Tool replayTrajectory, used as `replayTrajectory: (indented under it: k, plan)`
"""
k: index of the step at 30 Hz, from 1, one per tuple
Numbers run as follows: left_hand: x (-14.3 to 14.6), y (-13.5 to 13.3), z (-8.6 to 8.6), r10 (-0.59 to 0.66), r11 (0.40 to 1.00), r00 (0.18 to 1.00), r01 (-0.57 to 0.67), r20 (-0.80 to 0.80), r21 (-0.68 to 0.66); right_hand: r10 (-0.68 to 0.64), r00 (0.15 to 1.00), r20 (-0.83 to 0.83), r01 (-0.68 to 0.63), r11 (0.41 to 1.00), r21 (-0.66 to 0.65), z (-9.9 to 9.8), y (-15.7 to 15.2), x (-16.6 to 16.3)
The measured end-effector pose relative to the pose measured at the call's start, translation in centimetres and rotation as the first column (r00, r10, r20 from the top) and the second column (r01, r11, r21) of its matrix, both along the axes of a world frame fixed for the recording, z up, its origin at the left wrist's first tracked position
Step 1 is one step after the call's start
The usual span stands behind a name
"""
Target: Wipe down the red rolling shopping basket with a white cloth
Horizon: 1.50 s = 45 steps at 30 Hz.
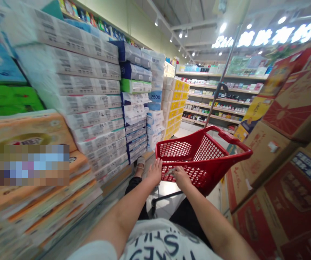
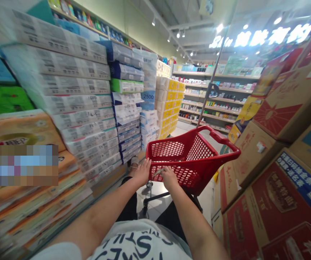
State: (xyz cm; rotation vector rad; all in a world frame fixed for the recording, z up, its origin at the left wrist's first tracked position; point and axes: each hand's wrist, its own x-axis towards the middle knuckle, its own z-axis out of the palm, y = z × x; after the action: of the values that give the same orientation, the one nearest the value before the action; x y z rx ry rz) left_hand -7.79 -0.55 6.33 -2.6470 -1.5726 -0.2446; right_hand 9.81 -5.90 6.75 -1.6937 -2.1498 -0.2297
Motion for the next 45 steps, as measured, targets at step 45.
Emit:
replayTrajectory:
  k: [45]
  plan:
    - [-0.1,-0.4,1.1,0.001,0.999,1.000,-0.002,-0.012,-0.046,-0.044,0.998,-0.052,0.044,0.999,0.007,2.1,-0.2,0.0]
